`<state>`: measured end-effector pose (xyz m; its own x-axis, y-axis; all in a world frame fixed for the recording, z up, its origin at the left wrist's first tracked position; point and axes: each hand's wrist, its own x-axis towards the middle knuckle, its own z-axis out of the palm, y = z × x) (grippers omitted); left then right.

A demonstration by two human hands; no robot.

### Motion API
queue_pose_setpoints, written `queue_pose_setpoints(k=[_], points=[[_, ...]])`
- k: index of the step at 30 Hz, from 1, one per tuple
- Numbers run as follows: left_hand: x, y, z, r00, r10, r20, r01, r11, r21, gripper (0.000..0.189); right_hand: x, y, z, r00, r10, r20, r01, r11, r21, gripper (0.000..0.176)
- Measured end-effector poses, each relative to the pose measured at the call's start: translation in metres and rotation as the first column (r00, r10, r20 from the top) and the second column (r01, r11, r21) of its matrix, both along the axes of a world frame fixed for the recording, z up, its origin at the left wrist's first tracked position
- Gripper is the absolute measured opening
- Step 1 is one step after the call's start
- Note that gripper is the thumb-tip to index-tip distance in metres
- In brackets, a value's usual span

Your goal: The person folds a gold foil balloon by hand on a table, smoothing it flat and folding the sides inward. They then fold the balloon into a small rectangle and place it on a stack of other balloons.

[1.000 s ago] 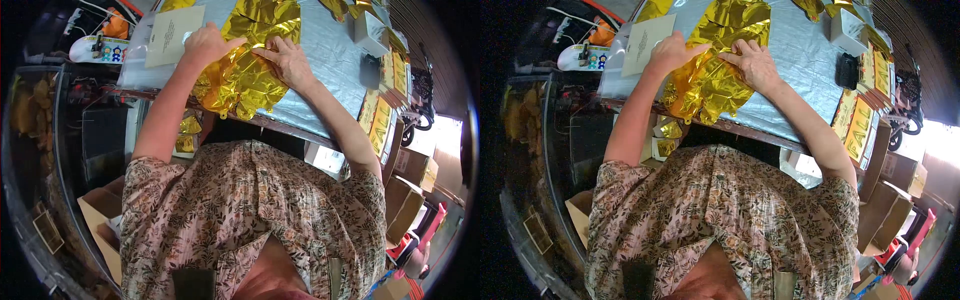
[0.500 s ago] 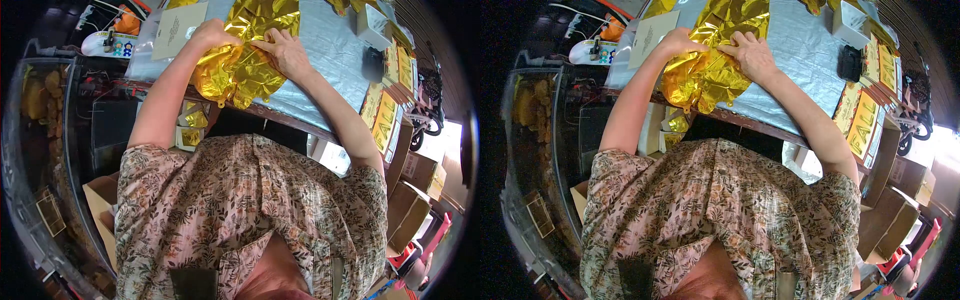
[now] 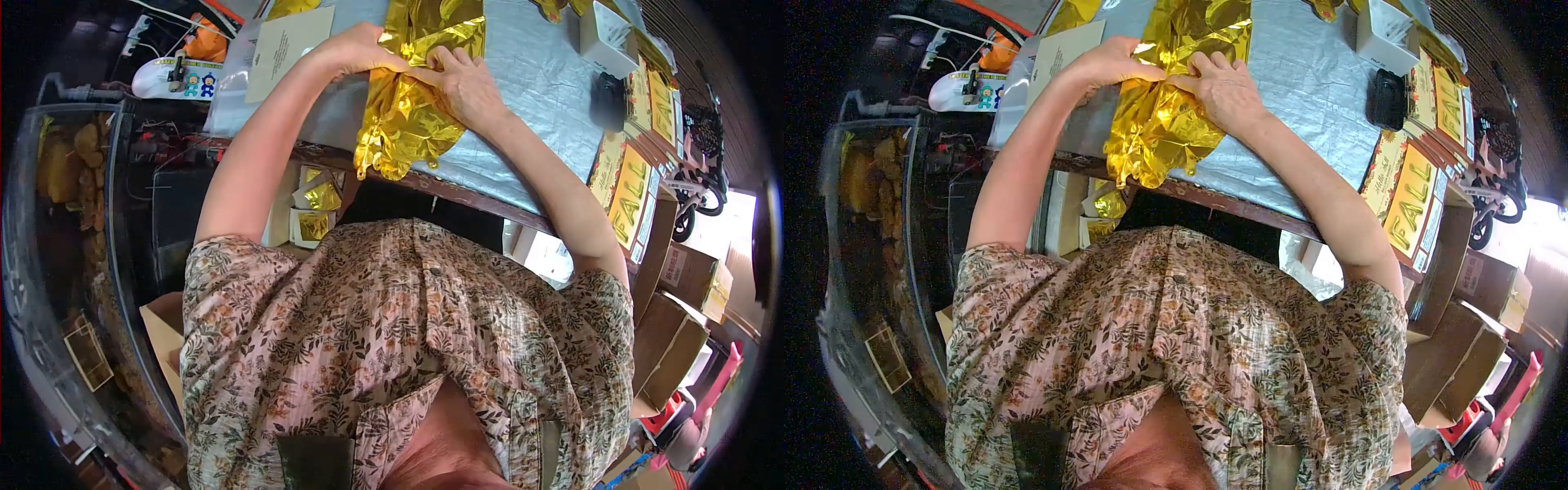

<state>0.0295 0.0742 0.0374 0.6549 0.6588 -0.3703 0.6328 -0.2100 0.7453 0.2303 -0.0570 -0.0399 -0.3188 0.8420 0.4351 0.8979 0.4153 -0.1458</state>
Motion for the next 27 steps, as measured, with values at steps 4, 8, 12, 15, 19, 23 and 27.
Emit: queue_pose_setpoints(k=[4, 8, 12, 15, 19, 23, 27], points=[[0.007, -0.003, -0.01, 0.997, -0.023, 0.072, 0.033, 0.989, -0.142, 0.049, 0.001, 0.0, 0.0, 0.999, -0.006, 0.033, 0.007, 0.999, -0.033, 0.036], [0.009, -0.017, -0.026, 0.975, 0.057, 0.214, -0.002, 0.969, -0.247, 0.052, 0.001, 0.001, -0.002, 1.0, -0.007, 0.009, 0.007, 0.999, -0.038, 0.031], [0.011, -0.033, -0.031, 0.931, 0.142, 0.336, -0.043, 0.958, -0.285, 0.053, 0.002, -0.001, -0.002, 1.0, -0.019, 0.009, 0.02, 0.998, -0.064, 0.026], [0.013, -0.039, -0.043, 0.904, 0.187, 0.384, -0.088, 0.961, -0.261, 0.047, 0.005, -0.001, -0.002, 0.998, -0.009, -0.061, 0.005, 0.998, -0.061, 0.025], [0.014, -0.058, -0.031, 0.865, 0.229, 0.446, -0.102, 0.952, -0.29, 0.051, 0.015, 0.004, -0.002, 0.935, 0.07, -0.349, -0.069, 0.998, 0.014, 0.028], [0.016, -0.059, -0.044, 0.867, 0.255, 0.428, -0.097, 0.929, -0.358, 0.064, 0.024, 0.006, 0.002, 0.767, -0.129, -0.629, 0.008, 0.981, -0.192, 0.021], [0.016, -0.05, -0.055, 0.896, 0.158, 0.416, -0.021, 0.949, -0.314, 0.059, 0.031, 0.009, 0.014, 0.643, -0.293, -0.707, -0.008, 0.921, -0.389, 0.02]])
